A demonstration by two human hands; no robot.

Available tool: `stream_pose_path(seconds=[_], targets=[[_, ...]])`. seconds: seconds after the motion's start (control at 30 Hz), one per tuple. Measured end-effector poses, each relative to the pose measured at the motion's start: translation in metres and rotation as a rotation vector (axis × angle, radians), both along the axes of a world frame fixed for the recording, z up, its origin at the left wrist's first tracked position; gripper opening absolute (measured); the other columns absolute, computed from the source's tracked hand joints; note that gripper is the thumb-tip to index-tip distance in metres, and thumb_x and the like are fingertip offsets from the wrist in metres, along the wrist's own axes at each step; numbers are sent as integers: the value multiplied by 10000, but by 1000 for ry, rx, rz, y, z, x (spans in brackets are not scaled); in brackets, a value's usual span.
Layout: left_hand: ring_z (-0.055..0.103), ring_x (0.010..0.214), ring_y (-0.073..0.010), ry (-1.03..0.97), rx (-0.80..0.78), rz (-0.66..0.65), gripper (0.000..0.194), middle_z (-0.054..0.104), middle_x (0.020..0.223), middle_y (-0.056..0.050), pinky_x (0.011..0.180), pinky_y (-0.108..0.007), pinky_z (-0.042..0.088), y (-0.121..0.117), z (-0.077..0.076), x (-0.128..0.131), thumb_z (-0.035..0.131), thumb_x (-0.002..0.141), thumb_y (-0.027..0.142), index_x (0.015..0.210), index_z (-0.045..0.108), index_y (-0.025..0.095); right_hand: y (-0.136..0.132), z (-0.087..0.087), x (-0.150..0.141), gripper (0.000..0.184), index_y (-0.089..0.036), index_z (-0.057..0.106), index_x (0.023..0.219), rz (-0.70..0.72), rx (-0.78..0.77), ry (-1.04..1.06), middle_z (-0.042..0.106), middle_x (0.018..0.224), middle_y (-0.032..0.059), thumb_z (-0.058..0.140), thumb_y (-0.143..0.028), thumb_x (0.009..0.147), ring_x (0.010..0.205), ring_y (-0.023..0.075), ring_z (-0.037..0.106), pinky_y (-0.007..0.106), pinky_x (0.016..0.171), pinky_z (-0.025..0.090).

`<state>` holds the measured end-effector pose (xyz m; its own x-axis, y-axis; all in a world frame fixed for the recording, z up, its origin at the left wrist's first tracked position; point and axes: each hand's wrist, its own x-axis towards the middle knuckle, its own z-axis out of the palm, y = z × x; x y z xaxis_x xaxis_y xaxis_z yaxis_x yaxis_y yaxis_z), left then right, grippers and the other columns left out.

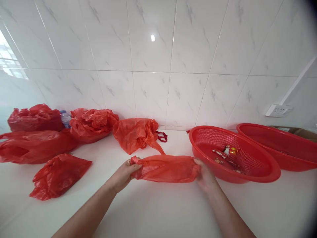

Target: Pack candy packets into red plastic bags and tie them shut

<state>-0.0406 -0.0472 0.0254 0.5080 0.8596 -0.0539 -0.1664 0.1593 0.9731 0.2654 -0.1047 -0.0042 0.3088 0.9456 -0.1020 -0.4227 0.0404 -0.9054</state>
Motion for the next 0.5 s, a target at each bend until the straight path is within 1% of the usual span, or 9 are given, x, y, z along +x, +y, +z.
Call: stream_pose_path(seconds=[0.07,0.13,0.17,0.23,0.3,0.33,0.4,0.43,0.5], targets=[[633,774,-149,-140,-113,115,188,670,859,-36,710,-265,516,-1,-3,5,668,761,340,874,641,192,-5,10,-1,285,-186,621,893,-75,-42,-281,649,932,62,592,-425,741,843,210,605,321,682,491],[639,853,-156,-184,-179,165,229,670,973,-56,772,-272,519,-1,-3,10,663,774,330,951,637,187,-12,20,-7,372,-200,617,1016,-252,-82,-662,623,1085,85,574,-464,757,970,258,578,387,774,480],[640,865,-158,-192,-194,170,243,667,1003,-65,780,-271,520,-1,-2,11,658,780,332,970,634,183,-17,25,-11,388,-204,611,1052,-365,-66,-858,607,1124,92,570,-463,766,1008,272,561,412,811,465],[640,886,-168,-206,-203,152,271,663,1036,-81,793,-279,519,-2,-3,14,641,795,353,1000,628,177,-26,34,-25,337,-200,612,1058,-572,92,-1184,603,1114,98,561,-406,797,1030,274,542,432,863,439],[635,925,-183,-217,-195,105,287,659,1059,-91,824,-296,509,-3,-4,14,613,815,371,1023,622,173,-33,40,-44,225,-188,620,1005,-674,369,-1374,618,1034,97,543,-300,826,1000,247,549,409,881,434],[632,941,-190,-223,-187,79,287,658,1064,-93,839,-305,503,-5,-5,15,601,824,375,1027,621,172,-36,43,-54,177,-187,620,975,-656,501,-1430,624,994,92,534,-249,834,974,230,558,390,876,439],[631,944,-193,-241,-170,24,272,662,1048,-90,854,-316,493,-8,-8,15,587,835,368,1020,622,172,-36,45,-76,152,-191,609,955,-510,662,-1486,636,936,78,501,-181,850,908,202,579,352,831,457],[633,935,-189,-250,-166,-14,258,665,1031,-86,857,-321,491,-11,-9,14,587,838,358,1013,624,172,-34,45,-85,156,-194,606,938,-405,674,-1502,641,898,68,471,-168,864,862,190,589,332,787,466],[637,887,-175,-266,-175,-118,241,669,977,-75,834,-319,498,-14,-13,12,597,832,348,989,629,167,-26,41,-96,214,-198,607,891,-187,561,-1536,641,798,47,395,-169,897,755,173,594,297,684,464]])
